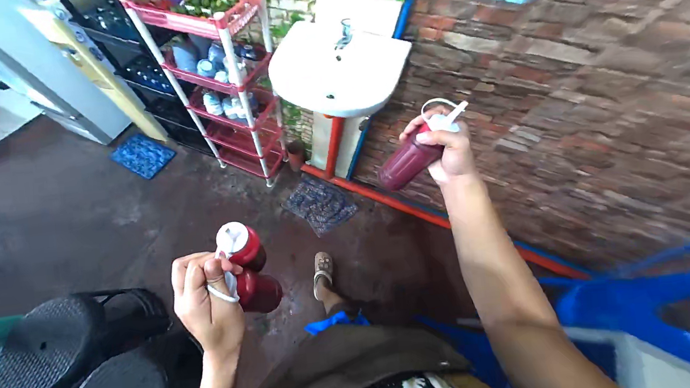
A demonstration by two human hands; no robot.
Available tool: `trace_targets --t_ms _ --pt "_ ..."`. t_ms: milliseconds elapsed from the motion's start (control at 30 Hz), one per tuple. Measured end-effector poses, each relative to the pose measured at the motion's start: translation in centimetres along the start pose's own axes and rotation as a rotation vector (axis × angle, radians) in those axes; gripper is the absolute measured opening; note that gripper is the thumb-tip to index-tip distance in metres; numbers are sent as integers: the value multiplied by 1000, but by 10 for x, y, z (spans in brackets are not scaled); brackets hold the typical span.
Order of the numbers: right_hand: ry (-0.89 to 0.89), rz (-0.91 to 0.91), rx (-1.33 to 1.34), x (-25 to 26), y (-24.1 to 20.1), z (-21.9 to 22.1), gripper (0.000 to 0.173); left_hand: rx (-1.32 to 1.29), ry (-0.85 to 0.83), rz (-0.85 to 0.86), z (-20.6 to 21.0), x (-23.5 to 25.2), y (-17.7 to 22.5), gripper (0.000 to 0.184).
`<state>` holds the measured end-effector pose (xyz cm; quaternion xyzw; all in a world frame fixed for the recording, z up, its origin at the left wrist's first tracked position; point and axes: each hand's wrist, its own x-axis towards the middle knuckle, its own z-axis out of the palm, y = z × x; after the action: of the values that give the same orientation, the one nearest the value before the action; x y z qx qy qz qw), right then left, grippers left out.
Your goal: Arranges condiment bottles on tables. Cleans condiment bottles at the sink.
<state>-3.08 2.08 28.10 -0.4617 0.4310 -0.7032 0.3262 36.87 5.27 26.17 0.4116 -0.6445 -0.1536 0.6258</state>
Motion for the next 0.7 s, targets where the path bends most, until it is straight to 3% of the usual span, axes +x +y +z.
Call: trace_targets --t_ms 100,200,400,500,567,700 --pt "-23 -164 -41 93 44 15 25 60 63 -10 30 46 -30 37" --pt "-60 -197 -140 181 91 26 26 69 123 -13 62 98 -56 36" --pt "-143 208 -453 317 165 41 35 42 190 -11 111 176 -103 35" --pt "-352 369 -748 360 189 43 51 -5 148 -22 137 217 -139 35" --pt "-409 436 -827 374 214 39 53 -61 113 -14 155 244 -166 35" --pt "-209 531 -727 379 254 28 49 -167 17 19 189 304 -216 34"
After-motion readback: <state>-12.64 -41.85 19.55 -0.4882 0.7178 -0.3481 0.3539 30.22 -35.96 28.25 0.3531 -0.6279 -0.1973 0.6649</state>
